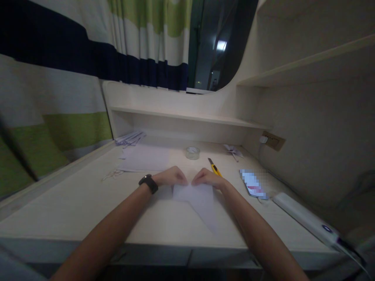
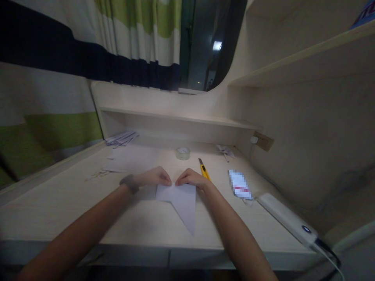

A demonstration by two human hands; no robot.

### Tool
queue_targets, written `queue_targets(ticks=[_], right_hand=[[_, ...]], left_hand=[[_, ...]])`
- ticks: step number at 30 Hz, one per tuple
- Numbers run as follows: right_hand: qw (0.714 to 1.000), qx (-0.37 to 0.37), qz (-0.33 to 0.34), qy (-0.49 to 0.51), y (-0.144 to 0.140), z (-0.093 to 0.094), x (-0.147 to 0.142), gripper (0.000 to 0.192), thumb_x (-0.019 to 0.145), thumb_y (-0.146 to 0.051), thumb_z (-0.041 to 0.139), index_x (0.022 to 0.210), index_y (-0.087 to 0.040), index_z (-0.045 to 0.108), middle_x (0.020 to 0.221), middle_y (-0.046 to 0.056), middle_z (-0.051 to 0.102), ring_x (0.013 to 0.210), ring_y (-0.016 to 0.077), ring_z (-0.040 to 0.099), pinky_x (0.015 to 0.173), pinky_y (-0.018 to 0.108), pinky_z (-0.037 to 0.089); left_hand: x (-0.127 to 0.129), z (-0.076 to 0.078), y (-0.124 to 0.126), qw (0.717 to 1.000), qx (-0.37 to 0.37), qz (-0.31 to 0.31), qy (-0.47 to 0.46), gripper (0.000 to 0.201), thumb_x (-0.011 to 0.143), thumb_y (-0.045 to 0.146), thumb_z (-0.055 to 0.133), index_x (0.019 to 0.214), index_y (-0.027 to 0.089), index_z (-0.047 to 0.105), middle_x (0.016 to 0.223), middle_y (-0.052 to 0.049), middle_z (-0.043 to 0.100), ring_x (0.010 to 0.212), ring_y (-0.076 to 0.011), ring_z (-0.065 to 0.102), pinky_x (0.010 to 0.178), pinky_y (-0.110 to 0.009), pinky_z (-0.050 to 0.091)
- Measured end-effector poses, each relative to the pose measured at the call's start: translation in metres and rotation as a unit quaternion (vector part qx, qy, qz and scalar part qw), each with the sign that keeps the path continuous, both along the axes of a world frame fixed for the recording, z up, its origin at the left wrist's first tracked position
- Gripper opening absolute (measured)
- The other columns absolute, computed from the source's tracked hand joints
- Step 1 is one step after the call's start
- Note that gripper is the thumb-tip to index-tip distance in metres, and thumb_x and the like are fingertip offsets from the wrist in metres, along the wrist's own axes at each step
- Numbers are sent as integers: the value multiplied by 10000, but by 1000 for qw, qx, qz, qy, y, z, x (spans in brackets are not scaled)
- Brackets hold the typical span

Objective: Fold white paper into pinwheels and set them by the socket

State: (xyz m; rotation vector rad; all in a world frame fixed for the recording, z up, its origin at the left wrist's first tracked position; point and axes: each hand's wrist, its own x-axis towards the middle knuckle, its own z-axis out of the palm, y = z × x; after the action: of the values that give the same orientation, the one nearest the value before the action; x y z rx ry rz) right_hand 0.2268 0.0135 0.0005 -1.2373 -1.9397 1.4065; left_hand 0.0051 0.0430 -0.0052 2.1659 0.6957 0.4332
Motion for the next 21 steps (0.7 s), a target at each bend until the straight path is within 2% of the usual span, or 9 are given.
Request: queue_targets(ticks=[6,8,11,15,19,21], right_hand=[[999,9,25,22,5,0,5,146,590,-243,706,639,-107,725,441,-30,565,399,60,415,406,190,282],[1000,-6,16,22,5,2,9,136,576,-235,713,619,-106,719,463,-15,594,416,70,465,421,186,339],[998,-57,9,11,3,6,20,147,566,-225,703,646,-102,721,576,47,677,505,121,596,523,220,472],[995,-98,30,-21,6,10,39,216,574,-246,707,720,-88,730,681,105,713,617,173,667,622,263,525],[999,-26,-41,24,10,9,41,302,621,-333,716,804,-93,729,767,111,720,635,147,652,626,250,509],[998,18,-42,36,11,5,32,332,658,-369,695,849,-100,726,809,99,716,645,129,628,608,233,484]], left_hand=[[-10,-4,14,1000,-4,-1,-10,259,694,361,688,784,124,741,761,-70,723,661,-161,609,647,-253,442],[-16,-6,21,1000,-10,7,-2,256,680,365,699,768,128,742,748,-69,723,657,-162,612,645,-253,441],[-27,-7,27,999,-29,12,5,238,659,362,713,733,137,741,706,-59,717,640,-158,606,637,-252,433],[-36,-7,27,998,-41,37,17,213,636,359,726,683,151,736,644,-41,703,614,-156,596,634,-259,425],[-35,-7,25,998,-32,47,27,223,645,365,714,697,150,740,654,-46,708,612,-158,594,641,-261,430],[-30,-7,24,999,-25,38,25,235,651,366,708,734,149,744,715,-56,722,643,-163,604,649,-258,435]])
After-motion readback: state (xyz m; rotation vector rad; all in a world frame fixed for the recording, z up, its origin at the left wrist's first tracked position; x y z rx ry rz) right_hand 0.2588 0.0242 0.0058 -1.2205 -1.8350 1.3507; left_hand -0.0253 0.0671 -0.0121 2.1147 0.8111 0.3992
